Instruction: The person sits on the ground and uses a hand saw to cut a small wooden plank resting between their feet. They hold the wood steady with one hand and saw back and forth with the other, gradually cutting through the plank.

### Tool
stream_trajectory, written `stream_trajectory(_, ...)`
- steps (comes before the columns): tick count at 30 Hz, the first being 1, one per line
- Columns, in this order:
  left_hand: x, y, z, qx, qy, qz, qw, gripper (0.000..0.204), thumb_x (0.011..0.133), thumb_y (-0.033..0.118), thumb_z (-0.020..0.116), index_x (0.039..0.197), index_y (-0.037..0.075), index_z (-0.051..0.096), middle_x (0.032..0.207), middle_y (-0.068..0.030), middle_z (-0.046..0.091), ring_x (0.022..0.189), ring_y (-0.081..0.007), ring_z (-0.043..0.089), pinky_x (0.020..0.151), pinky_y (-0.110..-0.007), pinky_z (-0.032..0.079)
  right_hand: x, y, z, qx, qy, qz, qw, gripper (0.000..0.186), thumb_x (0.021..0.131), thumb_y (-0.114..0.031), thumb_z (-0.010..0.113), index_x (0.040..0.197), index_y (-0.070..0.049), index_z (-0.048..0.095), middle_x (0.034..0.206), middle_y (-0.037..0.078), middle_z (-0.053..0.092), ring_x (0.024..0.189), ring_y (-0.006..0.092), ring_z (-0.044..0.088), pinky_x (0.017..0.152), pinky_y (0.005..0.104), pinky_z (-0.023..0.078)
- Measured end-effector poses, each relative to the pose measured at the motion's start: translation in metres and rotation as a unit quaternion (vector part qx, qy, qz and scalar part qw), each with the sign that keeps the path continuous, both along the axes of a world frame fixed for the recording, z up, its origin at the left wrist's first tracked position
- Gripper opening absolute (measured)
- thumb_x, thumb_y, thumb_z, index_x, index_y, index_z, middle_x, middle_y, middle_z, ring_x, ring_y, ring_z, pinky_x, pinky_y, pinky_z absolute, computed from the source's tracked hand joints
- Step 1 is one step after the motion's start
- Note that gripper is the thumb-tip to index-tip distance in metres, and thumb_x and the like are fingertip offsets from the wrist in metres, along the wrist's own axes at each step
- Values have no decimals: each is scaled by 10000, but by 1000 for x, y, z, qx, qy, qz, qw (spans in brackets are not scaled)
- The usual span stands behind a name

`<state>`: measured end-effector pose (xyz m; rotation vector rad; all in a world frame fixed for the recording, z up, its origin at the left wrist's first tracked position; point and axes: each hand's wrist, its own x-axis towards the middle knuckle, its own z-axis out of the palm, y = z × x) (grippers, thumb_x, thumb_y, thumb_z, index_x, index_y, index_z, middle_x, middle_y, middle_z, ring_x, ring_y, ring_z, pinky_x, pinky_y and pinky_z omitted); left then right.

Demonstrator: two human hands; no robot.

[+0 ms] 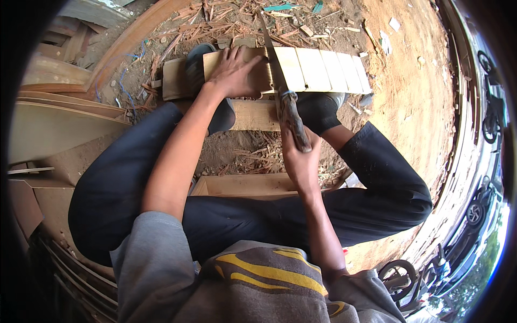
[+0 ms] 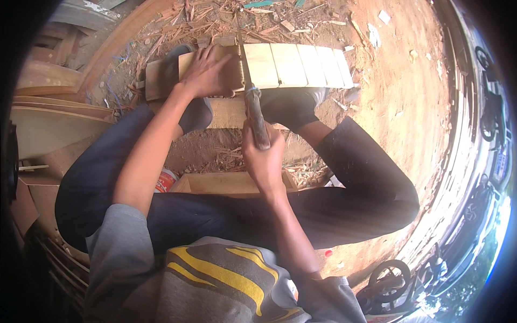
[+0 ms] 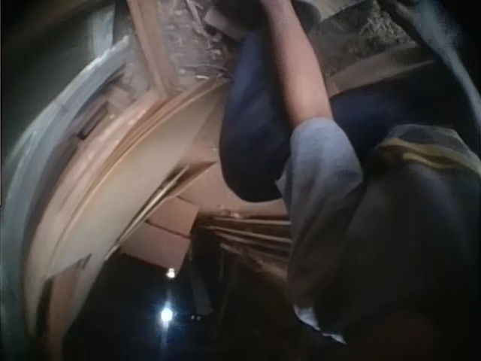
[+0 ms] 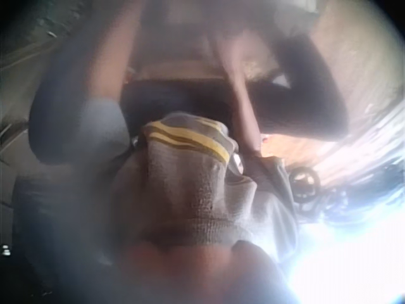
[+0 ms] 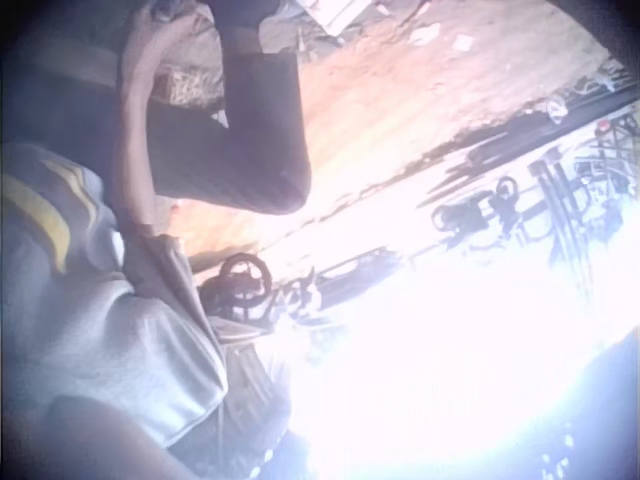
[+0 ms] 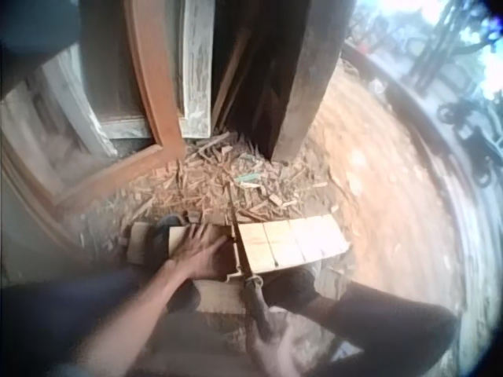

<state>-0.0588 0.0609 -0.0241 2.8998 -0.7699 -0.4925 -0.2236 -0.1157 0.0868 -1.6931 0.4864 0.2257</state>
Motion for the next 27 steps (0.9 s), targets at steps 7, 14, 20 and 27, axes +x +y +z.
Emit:
stream_trajectory(7, -4, -9, 14, 0, 8, 14, 1000, 1100, 611, 616, 761, 1511, 196, 287, 1525, -297, 207, 1436, -436, 165, 1185, -544, 107, 25, 1, -2, -13, -16, -4, 1000, 257, 930, -111, 568, 714, 20, 524, 576, -2, 453, 553, 45, 389, 482, 281, 323)
stream_trajectory(14, -2, 0, -4, 48, -20, -15, 999, 1083, 630, 640, 734, 1509, 187, 292, 1526, -300, 195, 1437, -452, 143, 1182, -556, 97, -30, -3, 2, -58, -24, 14, 998, 180, 908, -62, 581, 755, 33, 575, 582, 34, 480, 571, 55, 434, 509, 291, 382)
stream_trajectory(20, 0, -3, 5, 7, 6, 3, 1000, 1064, 648, 636, 716, 1515, 204, 277, 1538, -291, 183, 1450, -428, 128, 1183, -554, 84, 30, 9, -7, -43, -20, 6, 999, 245, 922, -113, 581, 721, 25, 550, 577, 16, 470, 562, 54, 401, 499, 274, 350)
stream_trajectory(27, -2, -6, 8, 45, 12, -6, 999, 1050, 656, 611, 717, 1515, 190, 283, 1541, -293, 165, 1454, -427, 111, 1185, -564, 62, -23, -5, 2, -44, -48, 15, 998, 214, 928, -99, 578, 752, 21, 568, 597, -1, 489, 558, 41, 421, 490, 260, 352)
